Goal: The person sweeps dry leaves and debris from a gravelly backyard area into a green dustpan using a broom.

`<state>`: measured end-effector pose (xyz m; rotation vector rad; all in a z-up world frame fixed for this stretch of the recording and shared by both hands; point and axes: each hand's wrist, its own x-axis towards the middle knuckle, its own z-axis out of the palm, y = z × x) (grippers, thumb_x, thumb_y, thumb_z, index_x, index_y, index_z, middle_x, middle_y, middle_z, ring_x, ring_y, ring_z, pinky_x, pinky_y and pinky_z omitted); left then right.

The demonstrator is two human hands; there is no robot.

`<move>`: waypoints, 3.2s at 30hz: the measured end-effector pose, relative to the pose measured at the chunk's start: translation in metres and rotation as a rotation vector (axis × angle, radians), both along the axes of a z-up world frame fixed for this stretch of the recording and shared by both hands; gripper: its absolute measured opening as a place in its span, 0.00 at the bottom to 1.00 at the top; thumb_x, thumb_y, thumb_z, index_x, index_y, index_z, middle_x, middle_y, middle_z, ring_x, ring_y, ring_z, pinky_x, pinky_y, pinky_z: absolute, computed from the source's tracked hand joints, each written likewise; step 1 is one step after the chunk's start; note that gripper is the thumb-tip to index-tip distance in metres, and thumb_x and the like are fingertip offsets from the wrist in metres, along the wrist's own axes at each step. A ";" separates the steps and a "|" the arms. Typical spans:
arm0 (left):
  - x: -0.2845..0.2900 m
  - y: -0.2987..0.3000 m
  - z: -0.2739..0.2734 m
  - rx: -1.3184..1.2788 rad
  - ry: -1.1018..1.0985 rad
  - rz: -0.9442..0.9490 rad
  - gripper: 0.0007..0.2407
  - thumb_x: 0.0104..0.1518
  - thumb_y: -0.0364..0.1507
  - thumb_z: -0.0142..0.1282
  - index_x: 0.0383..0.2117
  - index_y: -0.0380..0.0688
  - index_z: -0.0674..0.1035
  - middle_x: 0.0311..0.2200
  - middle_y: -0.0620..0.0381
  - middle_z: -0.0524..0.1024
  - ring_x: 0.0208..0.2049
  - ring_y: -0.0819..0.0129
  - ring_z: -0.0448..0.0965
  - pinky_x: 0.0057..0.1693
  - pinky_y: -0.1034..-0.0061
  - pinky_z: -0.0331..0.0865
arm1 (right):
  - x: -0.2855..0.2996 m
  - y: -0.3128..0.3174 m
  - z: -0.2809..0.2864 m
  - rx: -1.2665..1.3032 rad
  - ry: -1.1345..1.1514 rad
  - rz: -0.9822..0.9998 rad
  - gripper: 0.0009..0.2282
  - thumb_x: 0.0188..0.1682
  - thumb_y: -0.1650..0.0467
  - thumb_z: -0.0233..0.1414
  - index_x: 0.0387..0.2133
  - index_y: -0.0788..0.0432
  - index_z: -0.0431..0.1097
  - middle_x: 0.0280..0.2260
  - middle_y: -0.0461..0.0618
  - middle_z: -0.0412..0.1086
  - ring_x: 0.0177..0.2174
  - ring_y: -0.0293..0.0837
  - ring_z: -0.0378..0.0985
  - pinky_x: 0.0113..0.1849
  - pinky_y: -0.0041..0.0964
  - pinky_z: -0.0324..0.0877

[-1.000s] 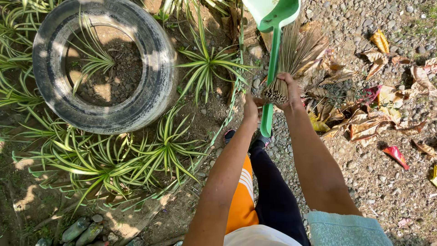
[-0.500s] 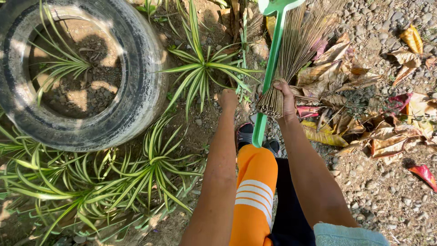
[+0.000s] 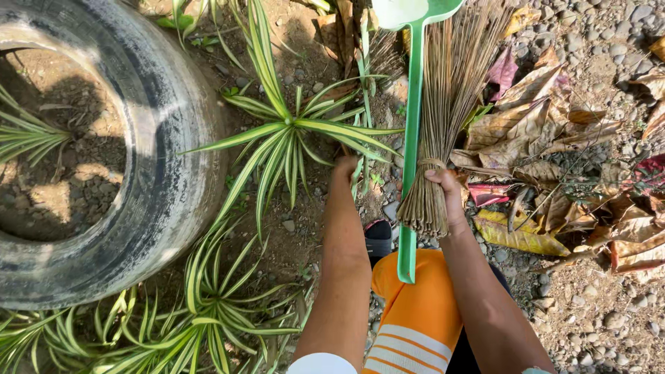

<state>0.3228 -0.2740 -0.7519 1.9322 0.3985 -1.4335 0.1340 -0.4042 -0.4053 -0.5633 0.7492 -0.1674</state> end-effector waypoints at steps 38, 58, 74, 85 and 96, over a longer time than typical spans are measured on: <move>0.039 -0.144 0.330 -0.191 -0.487 0.035 0.15 0.59 0.29 0.50 0.48 0.37 0.81 0.53 0.41 0.76 0.47 0.48 0.81 0.53 0.58 0.74 | 0.067 -0.094 0.190 0.093 -0.040 -0.318 0.15 0.48 0.65 0.49 0.45 0.60 0.67 0.33 0.56 0.74 0.29 0.53 0.80 0.34 0.50 0.79; 0.168 -0.136 0.130 0.380 -0.312 -0.958 0.09 0.60 0.22 0.55 0.43 0.44 0.85 0.75 0.45 0.31 0.74 0.39 0.32 0.73 0.39 0.37 | 0.205 -0.138 0.009 0.195 -0.227 -0.194 0.20 0.48 0.61 0.50 0.46 0.66 0.69 0.34 0.60 0.74 0.35 0.55 0.81 0.38 0.51 0.78; 0.164 -0.127 -0.017 0.401 -0.281 -1.144 0.25 0.64 0.29 0.51 0.65 0.56 0.55 0.73 0.51 0.34 0.73 0.45 0.36 0.71 0.40 0.41 | 0.220 -0.156 -0.007 0.168 -0.119 -0.110 0.19 0.45 0.62 0.50 0.42 0.65 0.68 0.32 0.61 0.74 0.32 0.56 0.81 0.35 0.52 0.79; 0.206 -0.076 0.161 0.296 -0.711 -1.010 0.13 0.63 0.23 0.54 0.52 0.43 0.82 0.64 0.50 0.69 0.74 0.57 0.59 0.80 0.41 0.45 | 0.196 -0.133 0.083 0.221 -0.026 -0.224 0.14 0.47 0.67 0.52 0.42 0.65 0.70 0.31 0.56 0.75 0.28 0.52 0.81 0.33 0.46 0.79; 0.181 -0.205 0.297 -0.587 -1.494 -0.191 0.07 0.49 0.16 0.56 0.34 0.33 0.79 0.46 0.33 0.77 0.45 0.50 0.79 0.52 0.65 0.77 | 0.178 -0.134 0.139 0.240 0.060 -0.336 0.06 0.45 0.67 0.52 0.32 0.55 0.67 0.28 0.51 0.73 0.27 0.48 0.79 0.34 0.47 0.78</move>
